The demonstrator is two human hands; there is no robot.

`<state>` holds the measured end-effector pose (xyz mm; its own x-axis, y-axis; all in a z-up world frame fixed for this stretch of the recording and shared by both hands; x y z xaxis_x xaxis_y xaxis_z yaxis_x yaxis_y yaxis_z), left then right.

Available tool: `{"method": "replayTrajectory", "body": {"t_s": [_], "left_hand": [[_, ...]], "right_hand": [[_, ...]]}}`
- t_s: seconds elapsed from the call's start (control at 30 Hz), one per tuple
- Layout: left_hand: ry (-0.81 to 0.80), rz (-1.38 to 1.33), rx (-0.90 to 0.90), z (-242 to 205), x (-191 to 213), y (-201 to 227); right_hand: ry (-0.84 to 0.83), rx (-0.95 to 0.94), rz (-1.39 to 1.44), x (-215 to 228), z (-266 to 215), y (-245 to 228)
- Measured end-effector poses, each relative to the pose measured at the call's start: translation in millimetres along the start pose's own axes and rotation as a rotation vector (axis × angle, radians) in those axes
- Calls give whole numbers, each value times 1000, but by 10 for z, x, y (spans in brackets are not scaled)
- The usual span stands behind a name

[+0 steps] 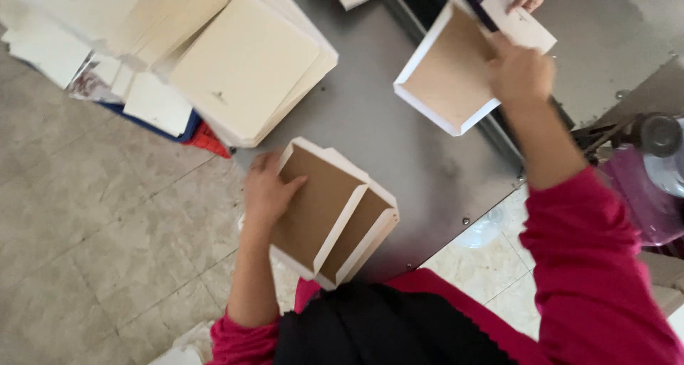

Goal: The person assembles small cardboard boxes by inserting flat cardboard pieces into white box frames on a metal table. They repeatedly pick up a frame, insert a piece, and place the assembled box aside. The person also stacks and handles a large pile of flat cardboard pieces.

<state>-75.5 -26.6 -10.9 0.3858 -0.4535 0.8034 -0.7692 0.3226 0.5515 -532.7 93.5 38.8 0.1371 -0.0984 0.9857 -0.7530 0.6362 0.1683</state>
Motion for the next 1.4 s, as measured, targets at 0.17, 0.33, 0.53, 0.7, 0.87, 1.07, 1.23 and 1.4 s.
{"method": "replayTrajectory", "body": {"t_s": [0.17,0.33,0.53,0.7,0.87,1.07,1.23,1.4], "left_hand": [[-153,-84,278,-119,226,73],[-144,-176,90,-113,128,130],[-118,-534,-3,-186,214,196],[-23,-633,-153,-228,86,652],[50,-576,-141,-230,68,584],[-74,-224,150,-74,-221,-146],[-124,-451,258,-119,-309,-272],[-106,-491,167,-17,-327,-439]], "right_hand": [[433,225,-215,319,-1297,-843],[500,324,-178,-758,-1057,-932],[-341,91,647,-252,-954,-893],[-1123,305,1252,323,-1576,-1560],[-808,262,1059,-421,-939,-1087],[-13,61,424,9,-89,171],[347,50,-177,236,-855,-322],[328,320,-159,-1182,-1037,-949]]}}
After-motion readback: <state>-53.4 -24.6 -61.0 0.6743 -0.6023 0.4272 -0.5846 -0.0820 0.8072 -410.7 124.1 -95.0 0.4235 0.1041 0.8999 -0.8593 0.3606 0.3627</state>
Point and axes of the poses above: each hand's wrist, its own z-axis towards the middle knuckle, its own x-axis out of the back of the hand, y = z × x, the point moved 5 cm from there along z, towards the middle knuckle
